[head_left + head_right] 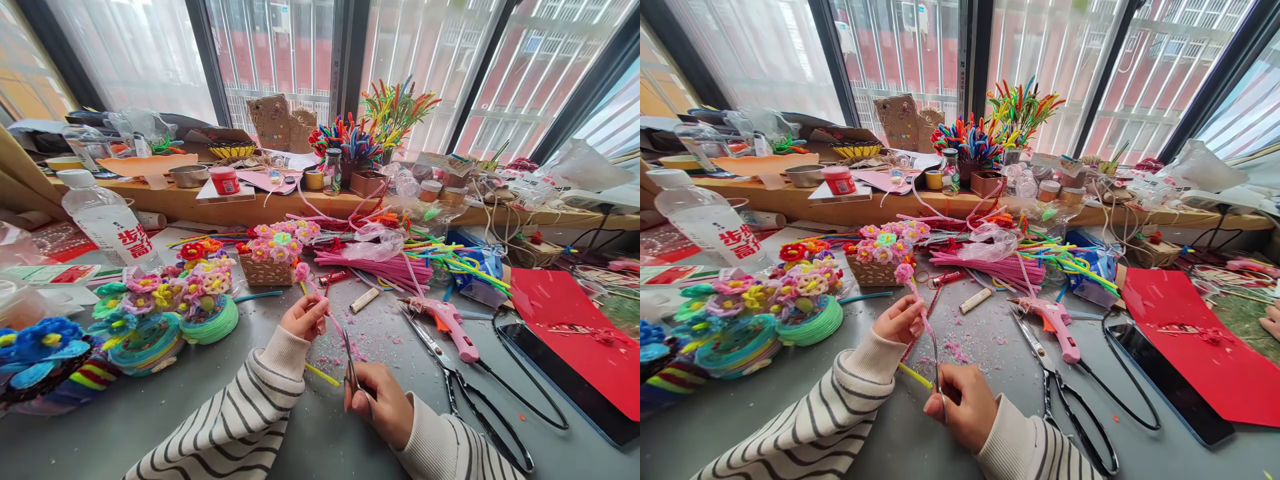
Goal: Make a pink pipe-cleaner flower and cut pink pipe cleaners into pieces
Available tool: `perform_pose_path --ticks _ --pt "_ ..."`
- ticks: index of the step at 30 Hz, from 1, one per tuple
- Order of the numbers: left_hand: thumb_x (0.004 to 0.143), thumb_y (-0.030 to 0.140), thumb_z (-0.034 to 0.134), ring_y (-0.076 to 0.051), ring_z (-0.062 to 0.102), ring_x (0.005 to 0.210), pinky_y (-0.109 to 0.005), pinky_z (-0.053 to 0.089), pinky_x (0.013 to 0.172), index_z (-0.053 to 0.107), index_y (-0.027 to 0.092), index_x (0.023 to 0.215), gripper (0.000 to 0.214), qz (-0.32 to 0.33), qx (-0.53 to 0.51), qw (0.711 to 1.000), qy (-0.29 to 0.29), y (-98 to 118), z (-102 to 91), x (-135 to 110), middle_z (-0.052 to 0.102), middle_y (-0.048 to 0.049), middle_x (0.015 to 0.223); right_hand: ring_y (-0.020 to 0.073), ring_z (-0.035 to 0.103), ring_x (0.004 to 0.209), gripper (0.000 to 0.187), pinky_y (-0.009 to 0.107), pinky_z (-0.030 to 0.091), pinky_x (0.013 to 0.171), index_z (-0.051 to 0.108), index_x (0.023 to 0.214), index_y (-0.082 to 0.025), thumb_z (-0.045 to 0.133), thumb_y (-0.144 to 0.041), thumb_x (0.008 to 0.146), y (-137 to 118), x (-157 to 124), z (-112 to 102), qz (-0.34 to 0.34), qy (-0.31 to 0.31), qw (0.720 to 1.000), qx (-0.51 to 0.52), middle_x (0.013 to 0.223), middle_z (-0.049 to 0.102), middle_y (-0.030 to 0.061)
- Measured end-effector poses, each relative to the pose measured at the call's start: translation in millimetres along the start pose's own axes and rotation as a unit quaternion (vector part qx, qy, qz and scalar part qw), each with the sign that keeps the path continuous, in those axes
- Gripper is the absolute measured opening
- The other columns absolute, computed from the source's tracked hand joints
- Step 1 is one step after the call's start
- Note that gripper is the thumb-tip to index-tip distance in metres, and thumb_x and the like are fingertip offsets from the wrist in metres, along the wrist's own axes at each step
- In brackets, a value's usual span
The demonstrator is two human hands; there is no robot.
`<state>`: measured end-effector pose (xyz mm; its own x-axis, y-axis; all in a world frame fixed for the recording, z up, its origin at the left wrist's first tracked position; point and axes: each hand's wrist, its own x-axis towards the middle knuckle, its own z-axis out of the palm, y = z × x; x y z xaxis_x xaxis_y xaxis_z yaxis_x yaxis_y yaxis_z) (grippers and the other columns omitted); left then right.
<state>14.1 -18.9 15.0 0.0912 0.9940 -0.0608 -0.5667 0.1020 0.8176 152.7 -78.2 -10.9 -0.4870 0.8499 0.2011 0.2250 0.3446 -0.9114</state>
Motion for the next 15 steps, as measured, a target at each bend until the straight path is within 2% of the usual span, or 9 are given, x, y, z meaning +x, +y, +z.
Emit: perform_pose_path --ticks 5,15 --pt "0.047 0.024 0.068 -0.001 0.038 0.03 -0.013 0.027 0.031 0.049 0.013 0.061 0.026 -0.018 0.002 1.0 -0.013 0.9 0.7 -0.5 0.052 0.0053 0.045 0.0074 0.03 0.04 0.062 0.02 0.022 0.039 0.044 0.05 -0.014 0.019 -0.069 0.063 -2.5 0.1 -2.4 -0.015 0.004 1.0 -0.005 0.043 0.033 -0.0032" --pt "0.043 0.026 0.069 0.0 0.037 0.028 -0.012 0.026 0.03 0.048 0.012 0.059 0.03 -0.058 0.049 0.996 -0.042 -1.8 4.4 -2.7 0.051 0.0056 0.043 0.007 0.029 0.04 0.06 0.02 0.022 0.039 0.043 0.049 -0.014 0.025 -0.07 0.06 -3.0 -0.9 0.5 -0.008 -0.04 0.999 0.01 0.043 0.032 -0.0035"
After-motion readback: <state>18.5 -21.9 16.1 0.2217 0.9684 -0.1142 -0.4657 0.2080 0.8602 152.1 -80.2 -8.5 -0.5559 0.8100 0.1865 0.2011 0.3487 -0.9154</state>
